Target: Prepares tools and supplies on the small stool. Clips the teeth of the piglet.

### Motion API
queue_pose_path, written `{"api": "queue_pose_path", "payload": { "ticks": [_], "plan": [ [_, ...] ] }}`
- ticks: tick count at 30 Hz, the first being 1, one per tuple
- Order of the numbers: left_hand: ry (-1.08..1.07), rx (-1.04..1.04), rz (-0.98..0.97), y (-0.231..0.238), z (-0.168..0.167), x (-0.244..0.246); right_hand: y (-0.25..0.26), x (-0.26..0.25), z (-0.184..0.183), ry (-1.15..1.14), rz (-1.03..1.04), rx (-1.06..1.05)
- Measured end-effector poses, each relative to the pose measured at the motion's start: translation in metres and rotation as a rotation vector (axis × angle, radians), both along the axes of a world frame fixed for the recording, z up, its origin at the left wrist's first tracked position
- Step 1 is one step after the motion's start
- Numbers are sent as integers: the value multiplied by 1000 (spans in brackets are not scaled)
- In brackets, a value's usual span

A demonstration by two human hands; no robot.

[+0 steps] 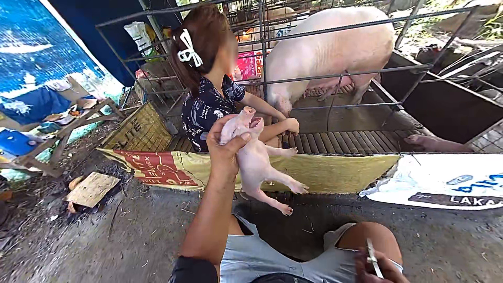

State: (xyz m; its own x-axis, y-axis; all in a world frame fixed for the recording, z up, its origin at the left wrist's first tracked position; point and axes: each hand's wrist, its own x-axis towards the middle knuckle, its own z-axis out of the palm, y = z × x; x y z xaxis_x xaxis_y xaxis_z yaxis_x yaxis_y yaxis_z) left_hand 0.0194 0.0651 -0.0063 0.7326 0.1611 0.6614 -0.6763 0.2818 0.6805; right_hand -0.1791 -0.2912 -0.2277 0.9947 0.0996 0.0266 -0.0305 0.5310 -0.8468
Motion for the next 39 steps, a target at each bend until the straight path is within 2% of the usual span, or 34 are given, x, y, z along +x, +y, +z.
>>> {"api": "queue_pose_path", "payload": {
  "ticks": [3, 6, 8, 12, 15, 17, 21, 26, 29, 36, 39],
  "plan": [
    [10, -23, -64, 2, -1, 1, 41, 20, 36, -31, 32, -5],
    [20, -33, -135, 0, 2, 3, 46, 65, 102, -289, 71, -110],
    [38, -14, -171, -5, 5, 3, 42, 101, 154, -533, 121, -374],
    [82, 10, -233, -22, 15, 0, 45, 149, 264, -895, 140, -1126],
    [92, 26, -267, -32, 22, -1, 54, 178, 321, -1055, 248, -1383],
    [95, 14, -304, -36, 26, -2, 57, 187, 345, -1064, 299, -1513],
    [93, -5, -373, -45, 33, -2, 59, 191, 373, -1064, 336, -1701],
    [109, 34, -441, -52, 35, -3, 55, 190, 385, -1171, 289, -1851],
    [114, 53, -479, -55, 35, -2, 54, 183, 393, -1155, 290, -1942],
    [114, 73, -498, -60, 37, 2, 47, 177, 399, -1236, 267, -1935],
    [122, 61, -502, -62, 38, 1, 48, 177, 404, -1280, 236, -2012]
  ]
}}
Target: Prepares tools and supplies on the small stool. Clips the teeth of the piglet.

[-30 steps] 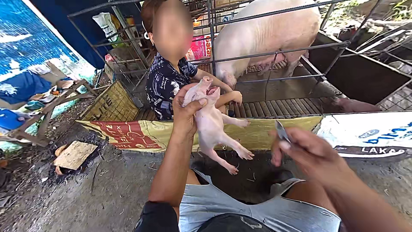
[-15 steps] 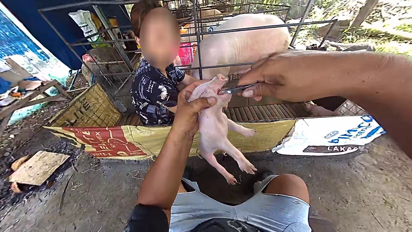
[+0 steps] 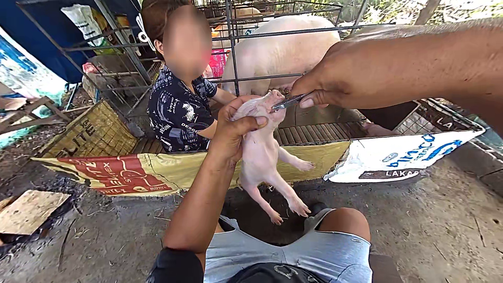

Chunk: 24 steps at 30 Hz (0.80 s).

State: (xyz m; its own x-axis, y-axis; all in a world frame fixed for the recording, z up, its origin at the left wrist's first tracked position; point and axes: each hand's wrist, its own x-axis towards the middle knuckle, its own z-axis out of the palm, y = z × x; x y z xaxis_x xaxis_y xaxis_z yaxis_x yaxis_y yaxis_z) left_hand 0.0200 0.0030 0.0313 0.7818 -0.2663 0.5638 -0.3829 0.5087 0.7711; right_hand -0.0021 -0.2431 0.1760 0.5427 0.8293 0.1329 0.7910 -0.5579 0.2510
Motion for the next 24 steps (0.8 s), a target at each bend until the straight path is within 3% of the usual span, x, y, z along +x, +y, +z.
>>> {"api": "queue_pose_path", "payload": {
  "ticks": [15, 24],
  "plan": [
    [1, -31, -35, 1, 0, -2, 5, -11, 8, -70, -36, -47],
    [13, -31, -43, 4, 0, -4, 16, -8, 9, 235, -139, 17]
  ]
}}
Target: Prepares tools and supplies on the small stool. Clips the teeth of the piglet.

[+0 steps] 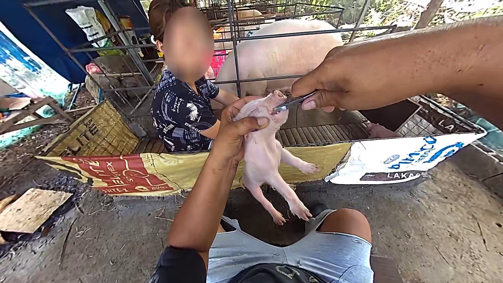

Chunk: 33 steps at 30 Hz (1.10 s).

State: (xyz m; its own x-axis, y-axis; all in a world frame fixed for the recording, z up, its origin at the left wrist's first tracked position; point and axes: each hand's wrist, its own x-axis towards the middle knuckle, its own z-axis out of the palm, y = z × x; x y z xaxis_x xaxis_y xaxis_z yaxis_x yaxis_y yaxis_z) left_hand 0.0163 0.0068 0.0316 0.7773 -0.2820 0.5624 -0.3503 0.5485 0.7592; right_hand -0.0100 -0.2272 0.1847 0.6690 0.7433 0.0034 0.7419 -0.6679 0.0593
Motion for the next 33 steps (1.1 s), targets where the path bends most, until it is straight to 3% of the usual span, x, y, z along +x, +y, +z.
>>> {"api": "queue_pose_path", "payload": {
  "ticks": [10, 13, 15, 17, 21, 23, 27, 33],
  "plan": [
    [0, 1, 2, 2, -3, 7, -7, 18, -11, -205, 174, -19],
    [18, 13, 80, -3, -8, 6, -6, 15, -18, -240, 106, -13],
    [18, -21, 77, 1, -8, 13, -1, -6, -33, -56, -52, 195],
    [-16, -12, 102, 3, -10, 14, 8, -38, -66, 257, -191, 625],
    [-13, -96, 194, -2, -16, 18, 58, -73, -140, 865, -52, 1561],
    [2, -83, 271, -8, -17, 10, 82, -71, -156, 1065, -21, 1811],
    [-8, 5, 311, -7, -22, -8, 97, -54, -164, 1127, -42, 1882],
    [-36, -93, 278, -4, -24, -11, 95, -47, -163, 1168, 66, 1848]
  ]
}}
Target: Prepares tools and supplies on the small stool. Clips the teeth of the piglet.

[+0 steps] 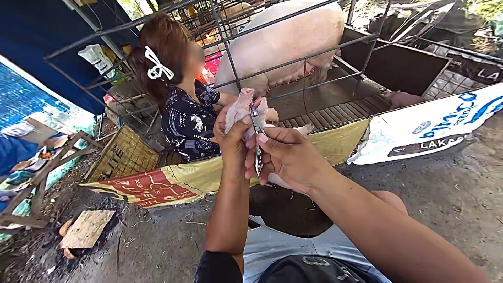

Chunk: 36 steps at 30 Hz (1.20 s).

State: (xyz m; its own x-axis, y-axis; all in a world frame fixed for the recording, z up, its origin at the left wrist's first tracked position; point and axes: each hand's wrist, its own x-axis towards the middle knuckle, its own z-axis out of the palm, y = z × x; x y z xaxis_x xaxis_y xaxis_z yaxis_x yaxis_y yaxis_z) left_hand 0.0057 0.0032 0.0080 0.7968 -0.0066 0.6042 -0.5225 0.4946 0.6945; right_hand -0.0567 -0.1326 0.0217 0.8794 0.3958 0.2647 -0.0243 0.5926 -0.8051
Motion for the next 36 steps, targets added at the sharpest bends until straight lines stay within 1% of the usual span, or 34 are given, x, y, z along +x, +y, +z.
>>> {"api": "queue_pose_path", "payload": {
  "ticks": [5, 8, 12, 14, 16, 18, 20, 23, 28, 31, 34, 36],
  "plan": [
    [-26, -13, -17, 1, 0, -6, -1, -2, 5, 14, 50, 15],
    [-47, -42, -62, 3, -4, -8, 3, -8, 9, 47, 74, 70],
    [-92, -94, -45, 2, -5, -5, 11, -13, 8, 62, 91, 164],
    [-109, -79, -64, 4, -8, -7, 13, -14, 9, 60, 89, 181],
    [-99, -108, -83, 2, -7, -11, 15, -17, 10, 73, 84, 195],
    [-99, -92, -135, 5, -9, -14, 16, -19, 11, 90, 80, 214],
    [-109, -77, -142, 6, -10, -15, 18, -20, 11, 91, 79, 224],
    [-137, -71, -102, 8, -12, -12, 20, -19, 12, 85, 75, 219],
    [-105, -68, -65, 7, -10, -16, 21, -20, 13, 83, 77, 217],
    [-71, -79, -27, 3, -6, -18, 24, -21, 13, 74, 7, 199],
    [-53, -35, 2, 0, -3, -18, 30, -21, 13, 82, -79, 180],
    [-49, -10, 9, -2, -2, -17, 29, -20, 11, 100, -82, 182]
  ]
}}
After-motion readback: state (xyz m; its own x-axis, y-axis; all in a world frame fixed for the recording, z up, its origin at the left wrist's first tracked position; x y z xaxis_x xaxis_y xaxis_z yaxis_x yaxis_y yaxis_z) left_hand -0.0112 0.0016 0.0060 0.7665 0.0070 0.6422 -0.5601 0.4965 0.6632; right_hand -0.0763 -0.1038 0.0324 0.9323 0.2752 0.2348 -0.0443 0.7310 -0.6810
